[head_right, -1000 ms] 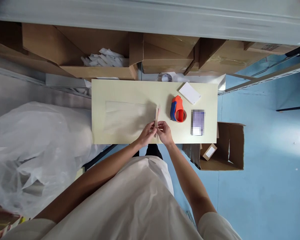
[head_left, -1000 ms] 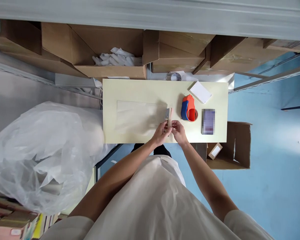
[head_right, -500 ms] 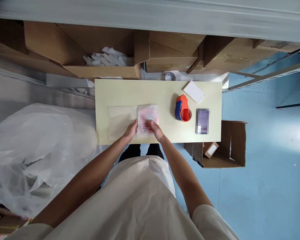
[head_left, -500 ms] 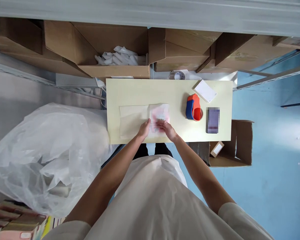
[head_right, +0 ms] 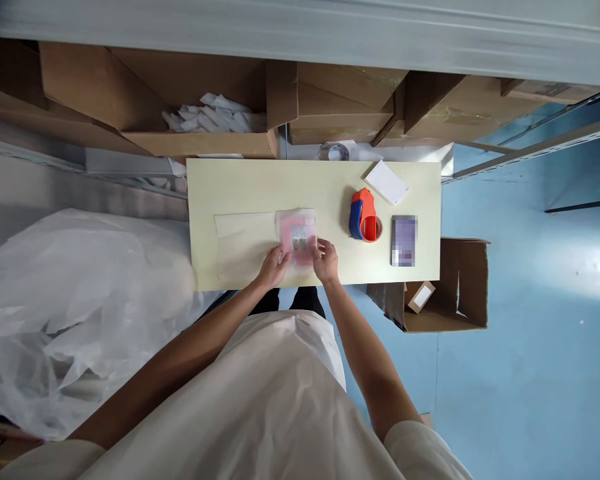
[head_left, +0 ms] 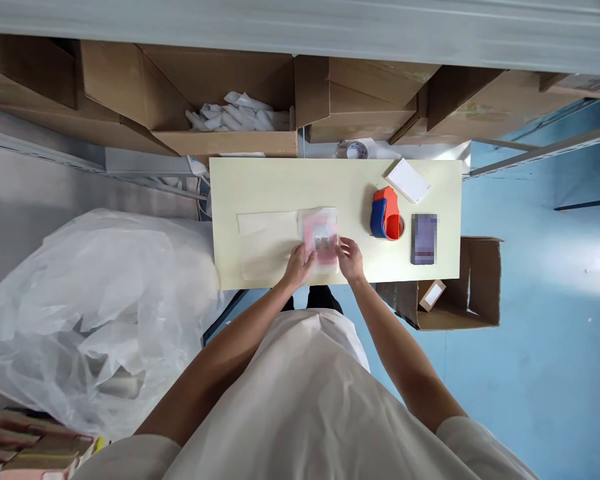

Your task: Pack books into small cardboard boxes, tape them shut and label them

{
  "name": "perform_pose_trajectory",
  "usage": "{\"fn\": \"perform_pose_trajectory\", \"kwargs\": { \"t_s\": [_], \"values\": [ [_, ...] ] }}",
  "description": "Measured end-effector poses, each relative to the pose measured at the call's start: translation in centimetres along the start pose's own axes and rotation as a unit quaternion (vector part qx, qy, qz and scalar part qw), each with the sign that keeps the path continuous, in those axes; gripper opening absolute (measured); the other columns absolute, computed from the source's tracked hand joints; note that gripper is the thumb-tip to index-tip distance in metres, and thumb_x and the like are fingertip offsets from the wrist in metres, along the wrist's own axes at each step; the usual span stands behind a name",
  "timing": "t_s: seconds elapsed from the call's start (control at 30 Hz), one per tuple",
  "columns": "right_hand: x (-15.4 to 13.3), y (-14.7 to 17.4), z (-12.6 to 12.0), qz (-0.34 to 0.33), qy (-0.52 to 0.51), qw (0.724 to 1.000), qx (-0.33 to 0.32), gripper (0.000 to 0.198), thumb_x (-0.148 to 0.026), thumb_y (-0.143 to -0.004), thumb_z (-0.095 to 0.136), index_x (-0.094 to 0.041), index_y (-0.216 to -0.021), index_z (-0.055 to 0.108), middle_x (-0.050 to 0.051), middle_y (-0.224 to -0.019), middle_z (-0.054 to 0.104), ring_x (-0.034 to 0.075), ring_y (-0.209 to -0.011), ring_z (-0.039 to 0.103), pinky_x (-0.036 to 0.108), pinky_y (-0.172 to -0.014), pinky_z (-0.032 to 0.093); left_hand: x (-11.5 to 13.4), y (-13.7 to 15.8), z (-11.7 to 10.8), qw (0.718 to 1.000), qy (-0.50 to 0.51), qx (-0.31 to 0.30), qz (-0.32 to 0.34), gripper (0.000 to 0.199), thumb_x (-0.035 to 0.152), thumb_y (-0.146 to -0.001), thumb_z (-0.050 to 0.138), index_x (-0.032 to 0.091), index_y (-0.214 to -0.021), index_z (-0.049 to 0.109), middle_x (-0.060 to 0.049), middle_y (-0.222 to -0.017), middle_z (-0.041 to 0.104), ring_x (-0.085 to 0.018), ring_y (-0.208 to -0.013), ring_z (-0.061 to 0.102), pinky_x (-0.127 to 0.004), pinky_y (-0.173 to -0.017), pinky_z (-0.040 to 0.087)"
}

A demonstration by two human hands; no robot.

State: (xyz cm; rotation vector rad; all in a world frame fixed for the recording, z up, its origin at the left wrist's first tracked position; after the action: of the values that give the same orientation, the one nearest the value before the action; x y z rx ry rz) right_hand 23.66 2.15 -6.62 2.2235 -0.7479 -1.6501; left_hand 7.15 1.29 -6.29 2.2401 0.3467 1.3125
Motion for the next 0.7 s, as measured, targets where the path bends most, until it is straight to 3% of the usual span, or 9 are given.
{"fn": "perform_pose_trajectory", "kwargs": {
  "t_s": [0.23, 0.37, 0.47, 0.57, 0.7],
  "values": [
    [0.2, -1.3, -0.9, 0.085, -0.103, 0.99, -0.042, 0.035, -0.035, -0.061, 0.066, -0.019, -0.091, 0.058, 0.004, -0.083, 0.064, 0.019, -0.074, 0.059, 0.034, -0.067, 0.045, 0.5, -1.1, -0.5, 0.992, 0.11, -0.016, -0.063, 0.054, 0.047, -0.083, 0.05, 0.011, -0.123, 0.052, -0.018, -0.129, 0.055, -0.028, -0.118, 0.053, -0.04, -0.098, 0.04],
    [-1.2, -1.2, -3.6, 0.07, -0.129, 0.987, -0.06, 0.024, -0.031, -0.064, 0.068, -0.019, -0.079, 0.054, 0.0, -0.071, 0.056, 0.011, -0.056, 0.047, 0.03, -0.055, 0.037, 1.7, -2.2, 1.7, 0.98, 0.178, -0.079, -0.04, 0.039, 0.033, -0.078, 0.054, 0.014, -0.111, 0.061, -0.015, -0.119, 0.062, -0.027, -0.11, 0.058, -0.04, -0.093, 0.044],
    [-2.1, -0.6, -4.5, 0.061, -0.136, 0.985, -0.085, 0.024, -0.031, -0.064, 0.069, -0.02, -0.078, 0.052, -0.002, -0.07, 0.052, 0.008, -0.051, 0.04, 0.027, -0.049, 0.033, 2.5, -2.7, 3.3, 0.984, 0.149, -0.095, -0.005, 0.033, 0.022, -0.071, 0.055, 0.015, -0.102, 0.065, -0.011, -0.105, 0.068, -0.027, -0.104, 0.06, -0.039, -0.089, 0.046],
    [-2.8, 0.1, -3.2, 0.041, -0.128, 0.984, -0.113, 0.027, -0.032, -0.062, 0.069, -0.021, -0.077, 0.049, -0.004, -0.071, 0.051, 0.007, -0.05, 0.041, 0.024, -0.046, 0.032, 2.7, -2.9, 3.6, 0.991, 0.115, -0.068, -0.011, 0.034, 0.019, -0.067, 0.057, 0.016, -0.1, 0.065, -0.009, -0.101, 0.068, -0.027, -0.105, 0.058, -0.038, -0.088, 0.046],
    [-3.3, 0.4, 0.1, 0.014, -0.096, 0.987, -0.125, 0.024, -0.033, -0.065, 0.063, -0.023, -0.077, 0.045, -0.005, -0.071, 0.051, 0.009, -0.052, 0.046, 0.024, -0.047, 0.037, 2.4, -2.4, 2.2, 0.958, 0.231, -0.166, -0.022, 0.032, 0.019, -0.075, 0.044, 0.014, -0.099, 0.065, -0.008, -0.09, 0.07, -0.021, -0.084, 0.065, -0.035, -0.077, 0.051]
  ]
}}
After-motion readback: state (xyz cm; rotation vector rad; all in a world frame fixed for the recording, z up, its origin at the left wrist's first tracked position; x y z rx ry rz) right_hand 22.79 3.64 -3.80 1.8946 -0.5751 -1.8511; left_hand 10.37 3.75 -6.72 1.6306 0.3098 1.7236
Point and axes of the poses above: each hand's wrist, its own y-axis away from the middle knuckle, its own z-axis out of the palm, x = y × z, the point moved 2 cm from there along -y, towards the middle knuckle
